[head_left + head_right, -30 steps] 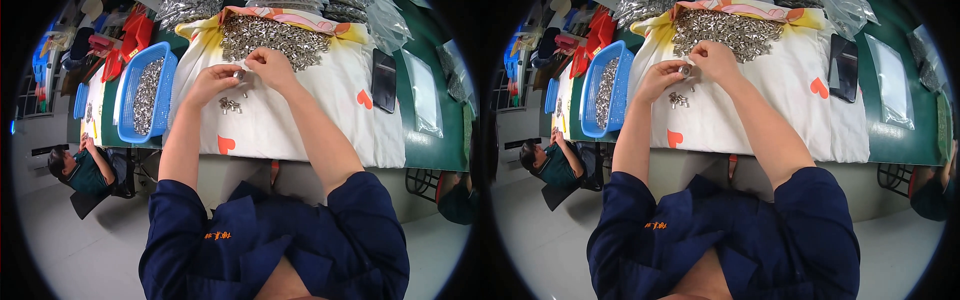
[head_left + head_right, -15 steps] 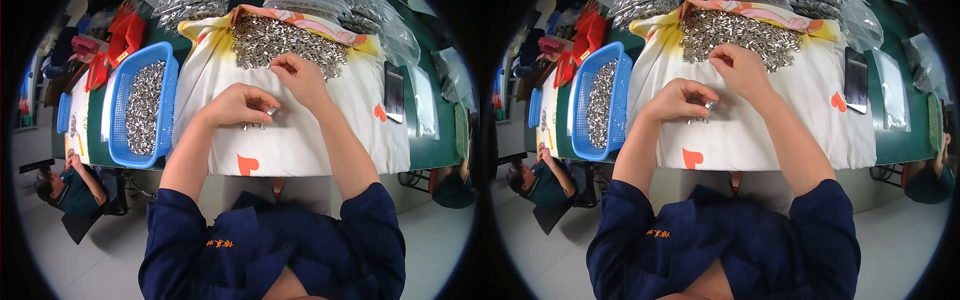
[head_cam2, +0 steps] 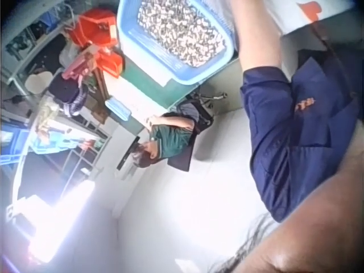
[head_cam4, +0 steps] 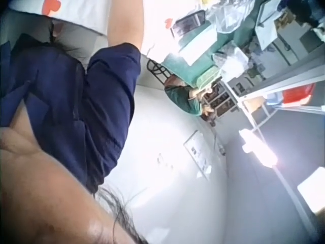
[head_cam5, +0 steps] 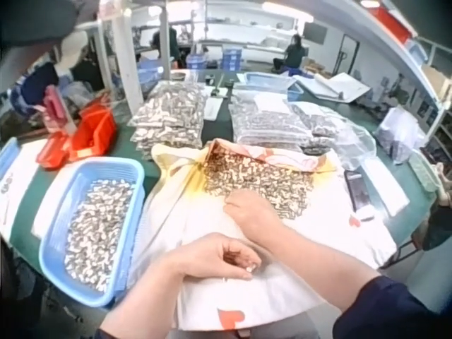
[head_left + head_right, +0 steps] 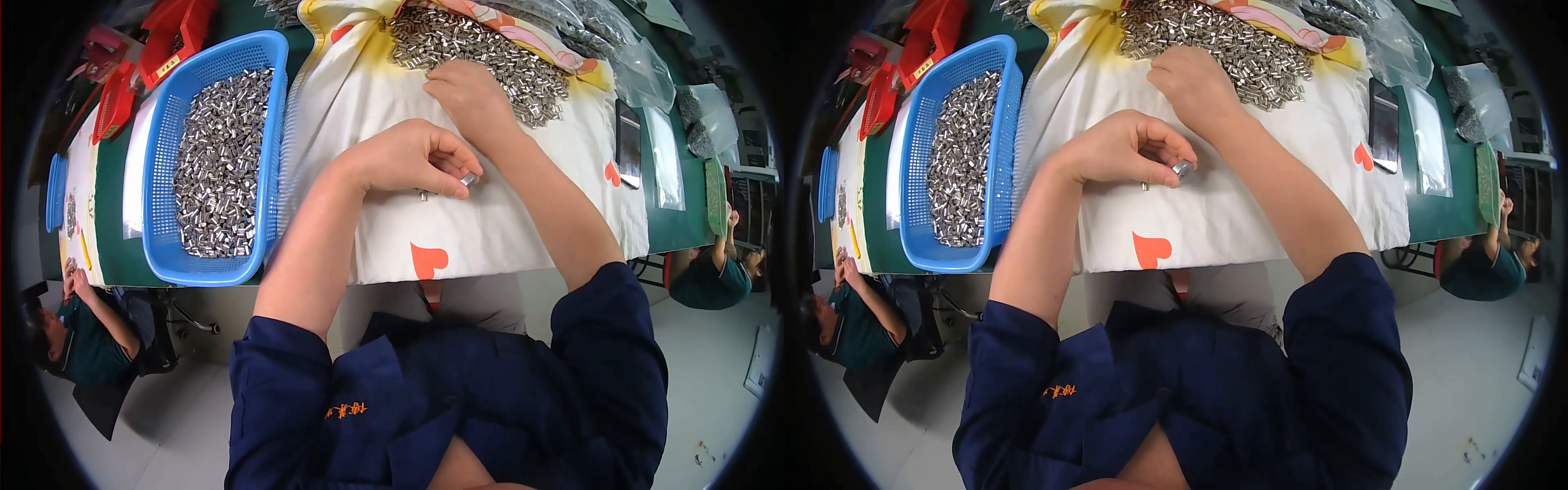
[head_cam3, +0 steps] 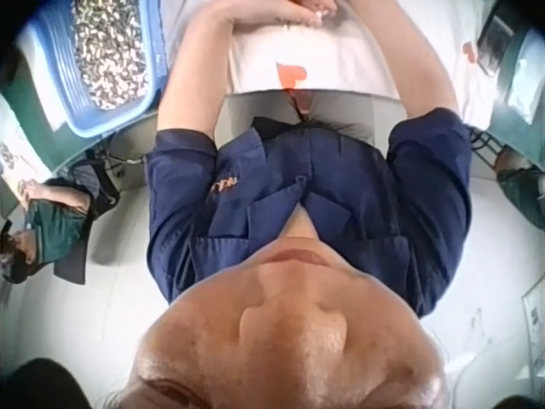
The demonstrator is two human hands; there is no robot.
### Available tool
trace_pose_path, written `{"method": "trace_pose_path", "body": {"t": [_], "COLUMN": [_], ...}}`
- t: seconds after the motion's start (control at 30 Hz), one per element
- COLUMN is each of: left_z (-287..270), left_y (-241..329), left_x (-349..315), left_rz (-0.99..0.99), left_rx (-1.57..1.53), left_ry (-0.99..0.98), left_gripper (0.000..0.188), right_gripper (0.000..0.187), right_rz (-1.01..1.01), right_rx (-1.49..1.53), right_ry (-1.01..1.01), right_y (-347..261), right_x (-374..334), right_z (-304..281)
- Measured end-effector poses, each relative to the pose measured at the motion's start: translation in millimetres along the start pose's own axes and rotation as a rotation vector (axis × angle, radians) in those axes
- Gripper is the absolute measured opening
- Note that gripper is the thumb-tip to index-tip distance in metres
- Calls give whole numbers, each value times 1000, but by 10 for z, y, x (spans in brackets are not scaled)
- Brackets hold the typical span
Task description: The person is inspecting and sorting small metal components at an industrial workbench.
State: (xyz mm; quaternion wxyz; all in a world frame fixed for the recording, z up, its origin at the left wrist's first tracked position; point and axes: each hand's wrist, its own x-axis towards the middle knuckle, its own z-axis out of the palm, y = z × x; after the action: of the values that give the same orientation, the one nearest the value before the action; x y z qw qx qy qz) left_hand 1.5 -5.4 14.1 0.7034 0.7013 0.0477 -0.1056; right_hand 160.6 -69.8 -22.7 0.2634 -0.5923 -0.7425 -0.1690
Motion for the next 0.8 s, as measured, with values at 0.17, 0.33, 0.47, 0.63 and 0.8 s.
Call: {"method": "trace_pose_path", "body": {"t": [0.17, 0.33, 0.47, 0.63, 0.8], "left_z": [-46, -81, -61, -117, -165], "left_y": [-28, -94, -56, -147, -193], "left_x": [7, 12, 15, -1, 58], "left_rz": [0, -13, -32, 148, 166], "left_rx": [-168, -318, -282, -377, -355], "left_ry": [0, 47, 72, 321, 553], "left_gripper": [28, 30, 31, 30, 32], "right_gripper": [14, 9, 13, 15, 12], "right_rz": [124, 521, 730, 924, 949], "right_rx": [-20, 74, 177, 577, 986], "right_ry": [77, 276, 241, 274, 70], "right_y": [42, 3, 69, -178, -268], "right_x": [-19, -3, -56, -47, -164], "right_z": [-48, -171, -299, -451, -473]}}
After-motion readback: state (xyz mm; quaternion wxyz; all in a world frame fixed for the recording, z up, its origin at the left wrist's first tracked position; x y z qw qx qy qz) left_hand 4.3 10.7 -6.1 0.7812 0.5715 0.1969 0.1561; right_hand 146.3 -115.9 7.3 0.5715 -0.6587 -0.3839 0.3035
